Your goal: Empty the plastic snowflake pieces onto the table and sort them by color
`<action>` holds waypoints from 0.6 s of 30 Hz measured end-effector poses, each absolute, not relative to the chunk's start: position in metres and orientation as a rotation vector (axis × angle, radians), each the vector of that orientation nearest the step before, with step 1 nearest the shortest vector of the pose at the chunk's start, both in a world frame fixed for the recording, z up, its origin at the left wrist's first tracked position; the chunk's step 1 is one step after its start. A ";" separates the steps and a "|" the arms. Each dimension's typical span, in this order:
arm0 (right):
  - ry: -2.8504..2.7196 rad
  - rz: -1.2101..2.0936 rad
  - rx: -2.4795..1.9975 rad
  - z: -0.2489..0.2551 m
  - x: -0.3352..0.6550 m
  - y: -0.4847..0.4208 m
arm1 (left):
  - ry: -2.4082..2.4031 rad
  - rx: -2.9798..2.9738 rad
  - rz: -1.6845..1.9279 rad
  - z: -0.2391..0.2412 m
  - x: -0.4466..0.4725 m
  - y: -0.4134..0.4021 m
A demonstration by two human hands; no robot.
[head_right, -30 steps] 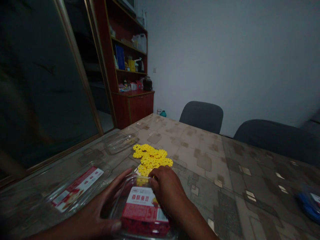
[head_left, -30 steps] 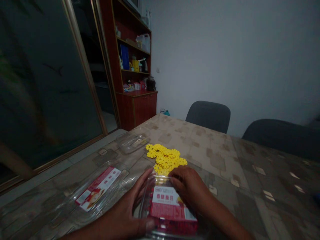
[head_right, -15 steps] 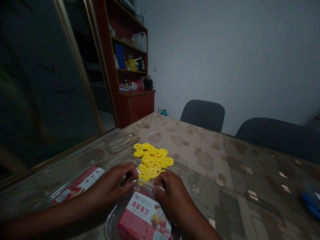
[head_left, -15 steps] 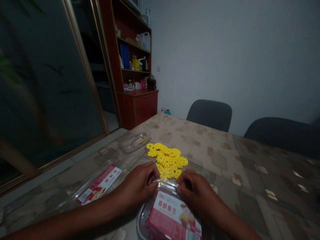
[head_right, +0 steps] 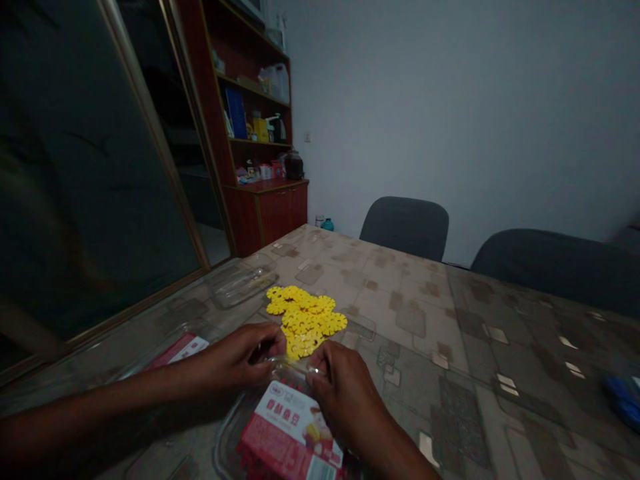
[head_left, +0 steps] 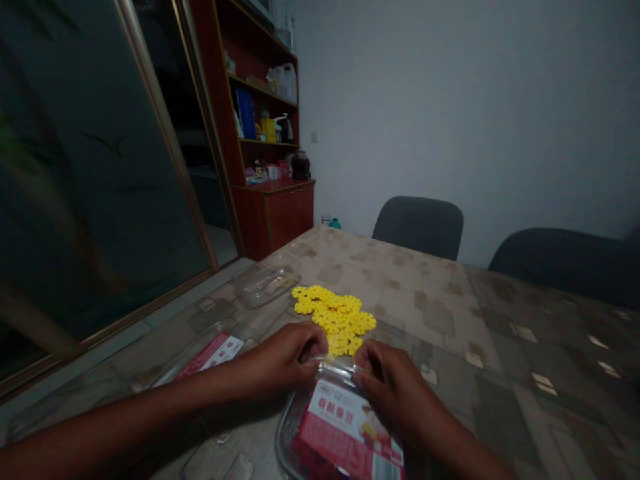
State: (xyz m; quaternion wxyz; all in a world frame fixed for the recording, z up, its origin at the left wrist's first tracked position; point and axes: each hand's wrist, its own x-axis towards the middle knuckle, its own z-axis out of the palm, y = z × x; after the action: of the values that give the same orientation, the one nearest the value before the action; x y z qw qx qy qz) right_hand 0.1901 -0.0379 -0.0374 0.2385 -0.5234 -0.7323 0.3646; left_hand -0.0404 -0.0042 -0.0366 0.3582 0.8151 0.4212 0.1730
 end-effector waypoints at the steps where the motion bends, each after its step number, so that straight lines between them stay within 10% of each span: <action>1: -2.029 0.975 -1.435 -0.038 0.190 -0.038 | 1.041 2.103 0.463 -0.036 -0.041 -0.003; 18: -2.155 0.859 -1.285 -0.039 0.194 -0.043 | 0.990 2.045 0.297 -0.011 -0.031 0.004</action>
State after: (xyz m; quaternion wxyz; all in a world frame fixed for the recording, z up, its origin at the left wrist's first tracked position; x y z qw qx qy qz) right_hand 0.1939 -0.0426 -0.0389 0.2423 -0.4700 -0.7884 0.3143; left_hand -0.0314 0.0043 -0.0106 0.4124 0.8131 0.3935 0.1182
